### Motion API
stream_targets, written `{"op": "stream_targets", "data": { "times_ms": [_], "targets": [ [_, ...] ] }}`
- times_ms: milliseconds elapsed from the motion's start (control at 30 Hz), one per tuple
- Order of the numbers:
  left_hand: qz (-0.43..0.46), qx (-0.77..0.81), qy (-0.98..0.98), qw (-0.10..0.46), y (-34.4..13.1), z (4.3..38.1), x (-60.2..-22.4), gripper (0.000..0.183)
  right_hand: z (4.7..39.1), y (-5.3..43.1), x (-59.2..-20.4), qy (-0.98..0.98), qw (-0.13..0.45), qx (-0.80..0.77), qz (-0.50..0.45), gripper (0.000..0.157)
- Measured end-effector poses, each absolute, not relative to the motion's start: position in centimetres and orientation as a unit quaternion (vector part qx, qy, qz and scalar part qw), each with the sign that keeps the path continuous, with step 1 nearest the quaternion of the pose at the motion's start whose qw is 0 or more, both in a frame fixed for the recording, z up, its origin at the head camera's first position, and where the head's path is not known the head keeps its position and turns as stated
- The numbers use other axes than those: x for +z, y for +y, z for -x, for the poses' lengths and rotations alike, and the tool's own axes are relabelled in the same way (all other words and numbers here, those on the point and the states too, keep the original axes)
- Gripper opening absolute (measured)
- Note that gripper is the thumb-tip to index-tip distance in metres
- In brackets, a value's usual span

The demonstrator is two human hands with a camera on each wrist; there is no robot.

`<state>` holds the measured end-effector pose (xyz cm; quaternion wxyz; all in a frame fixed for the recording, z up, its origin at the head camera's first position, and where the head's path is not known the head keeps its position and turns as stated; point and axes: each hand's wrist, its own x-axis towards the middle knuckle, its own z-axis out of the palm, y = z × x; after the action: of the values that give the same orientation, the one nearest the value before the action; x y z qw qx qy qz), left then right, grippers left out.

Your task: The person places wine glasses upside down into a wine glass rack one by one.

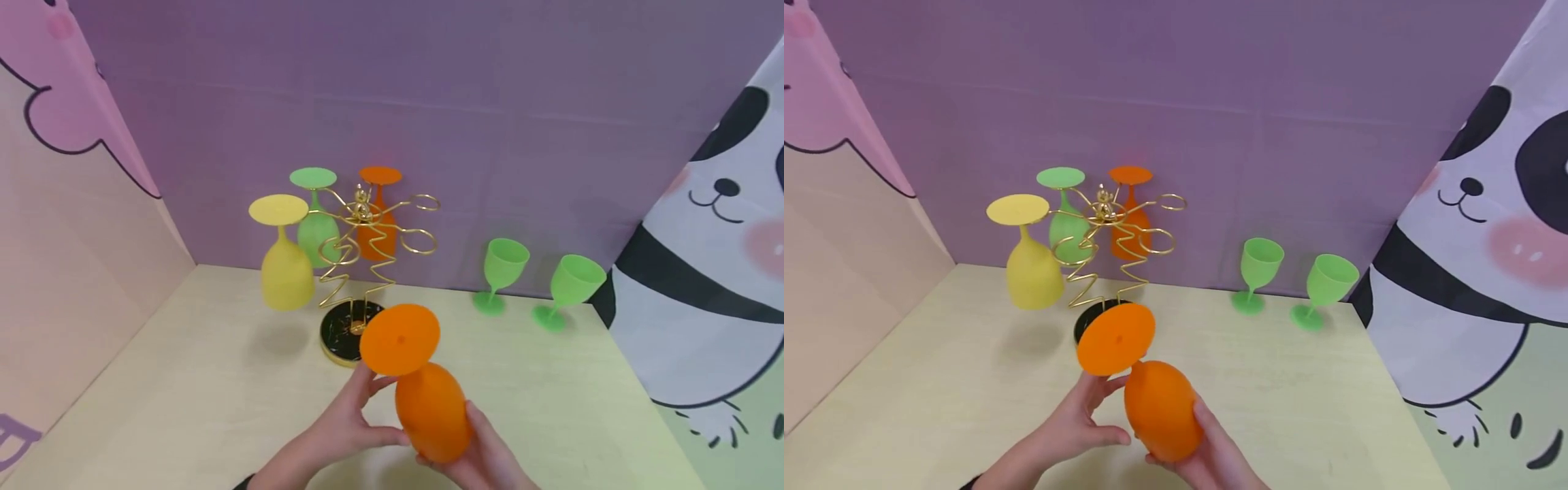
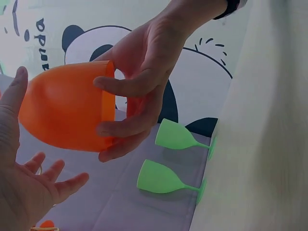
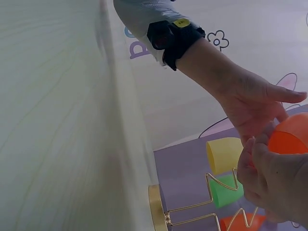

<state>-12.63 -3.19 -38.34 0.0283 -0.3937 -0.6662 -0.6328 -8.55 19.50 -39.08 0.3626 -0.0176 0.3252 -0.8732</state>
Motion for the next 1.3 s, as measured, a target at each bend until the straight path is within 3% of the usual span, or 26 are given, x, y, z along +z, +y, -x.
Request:
{"op": "stream_targets", "data": {
  "times_ms": [467, 700, 933, 1300],
  "targets": [
    [0.328, -0.630, -0.703, -0.024, -2.4, 12.1, -38.2, 0.096, 9.2, 18.3, -40.1, 0.305, 0.338, -0.882, 0.122, 0.044],
    [0.293, -0.626, -0.721, -0.047, -2.1, 11.8, -38.4, 0.089, 9.3, 18.2, -40.4, 0.293, 0.333, -0.889, 0.111, 0.044],
    [0.296, -0.631, -0.716, -0.032, -2.0, 11.7, -38.4, 0.084, 9.4, 18.0, -40.6, 0.277, 0.335, -0.891, 0.133, 0.046],
    [0.279, -0.640, -0.714, -0.039, -1.9, 11.6, -38.4, 0.082, 9.4, 17.9, -40.2, 0.304, 0.331, -0.889, 0.088, 0.045]
  ]
}}
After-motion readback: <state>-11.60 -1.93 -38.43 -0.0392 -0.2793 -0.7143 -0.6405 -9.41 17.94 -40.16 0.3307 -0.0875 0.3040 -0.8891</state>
